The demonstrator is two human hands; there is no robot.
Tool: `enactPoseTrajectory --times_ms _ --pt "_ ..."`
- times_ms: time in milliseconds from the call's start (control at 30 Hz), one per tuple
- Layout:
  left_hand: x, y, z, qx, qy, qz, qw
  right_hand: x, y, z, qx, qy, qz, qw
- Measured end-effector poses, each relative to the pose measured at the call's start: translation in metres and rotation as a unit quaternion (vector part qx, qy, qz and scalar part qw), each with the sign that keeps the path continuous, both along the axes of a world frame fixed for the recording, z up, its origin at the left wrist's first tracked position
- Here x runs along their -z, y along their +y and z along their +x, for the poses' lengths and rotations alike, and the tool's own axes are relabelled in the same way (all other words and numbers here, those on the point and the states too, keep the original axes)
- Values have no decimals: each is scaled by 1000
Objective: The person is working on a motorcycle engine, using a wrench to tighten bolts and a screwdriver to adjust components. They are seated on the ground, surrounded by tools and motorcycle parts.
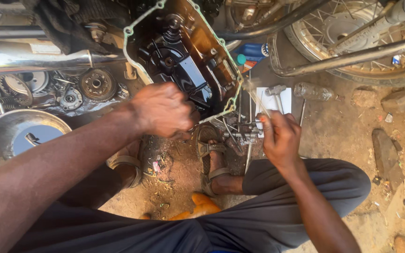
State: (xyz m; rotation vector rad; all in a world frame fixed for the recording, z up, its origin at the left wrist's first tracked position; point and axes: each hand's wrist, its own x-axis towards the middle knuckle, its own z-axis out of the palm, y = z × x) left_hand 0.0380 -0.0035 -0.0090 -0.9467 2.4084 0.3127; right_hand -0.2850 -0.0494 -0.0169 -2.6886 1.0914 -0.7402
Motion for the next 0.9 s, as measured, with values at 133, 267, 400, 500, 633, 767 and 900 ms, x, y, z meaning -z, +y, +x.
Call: enactPoseTrajectory --times_ms 133,267,400,500,633,767,900 --pt "-7 3 5 1 -6 1 1000 -13 -4 -5 39 -85 -6 996" --pt "-4 -1 10 31 -5 -12 999 -21 -11 1 20 -6 38 999" --pt "2 -5 11 24 7 21 999 -33 -18 -6 -36 -42 -41 998" --pt "4 -5 13 28 23 12 999 -20 -15 -12 102 -243 70 962" --pt "3 -7 14 32 -20 51 998 -5 -21 -25 1 20 63 998" --pt "0 -8 14 26 -8 46 999 0 -28 -29 -36 -61 -57 996" --pt "-2 -9 13 27 -25 44 998 -2 -27 -23 -5 68 26 997"
